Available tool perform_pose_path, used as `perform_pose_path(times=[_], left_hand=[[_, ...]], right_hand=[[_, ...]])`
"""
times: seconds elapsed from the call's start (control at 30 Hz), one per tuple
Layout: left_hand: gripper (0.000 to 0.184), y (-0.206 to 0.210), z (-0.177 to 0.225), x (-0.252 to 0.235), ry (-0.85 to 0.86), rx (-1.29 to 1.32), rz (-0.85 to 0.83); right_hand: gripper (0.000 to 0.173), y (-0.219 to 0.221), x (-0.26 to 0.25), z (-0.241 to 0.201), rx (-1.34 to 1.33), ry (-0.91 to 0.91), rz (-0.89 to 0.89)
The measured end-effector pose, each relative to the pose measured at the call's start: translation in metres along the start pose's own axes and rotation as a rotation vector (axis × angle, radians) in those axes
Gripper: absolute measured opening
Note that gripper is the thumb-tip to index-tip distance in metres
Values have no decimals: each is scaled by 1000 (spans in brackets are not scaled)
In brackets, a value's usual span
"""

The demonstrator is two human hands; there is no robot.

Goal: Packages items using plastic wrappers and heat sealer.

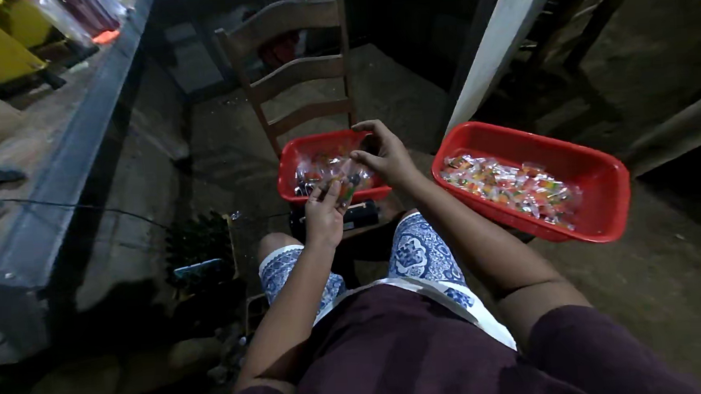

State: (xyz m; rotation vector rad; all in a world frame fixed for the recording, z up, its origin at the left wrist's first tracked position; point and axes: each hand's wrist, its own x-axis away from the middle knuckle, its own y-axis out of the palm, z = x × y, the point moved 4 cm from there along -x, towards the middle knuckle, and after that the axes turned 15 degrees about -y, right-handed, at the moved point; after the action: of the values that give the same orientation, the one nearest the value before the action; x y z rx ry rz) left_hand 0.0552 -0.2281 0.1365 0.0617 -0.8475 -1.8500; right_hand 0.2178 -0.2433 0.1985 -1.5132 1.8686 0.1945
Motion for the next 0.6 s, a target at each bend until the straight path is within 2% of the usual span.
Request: perform_pose_path(times=[0.17,0.27,0.43,0.5,0.6], left_hand=[[19,-18,-5,-8,-98,-207,-123],[15,-27,-11,-11,-106,-307,-132],[12,-39,-18,-16,-163,-189,-11],[12,-43,-20,-16,-167,-114,20],[11,-47,-26,-16,-167,-92,33]], right_hand=[[47,12,-5,12,-66,21,-136],[47,20,-5,19,-75,93,-200],[50,32,13,42,-270,185,30],[44,41,33,42,-302,237,41],[13,58,64,48,-340,287,13]])
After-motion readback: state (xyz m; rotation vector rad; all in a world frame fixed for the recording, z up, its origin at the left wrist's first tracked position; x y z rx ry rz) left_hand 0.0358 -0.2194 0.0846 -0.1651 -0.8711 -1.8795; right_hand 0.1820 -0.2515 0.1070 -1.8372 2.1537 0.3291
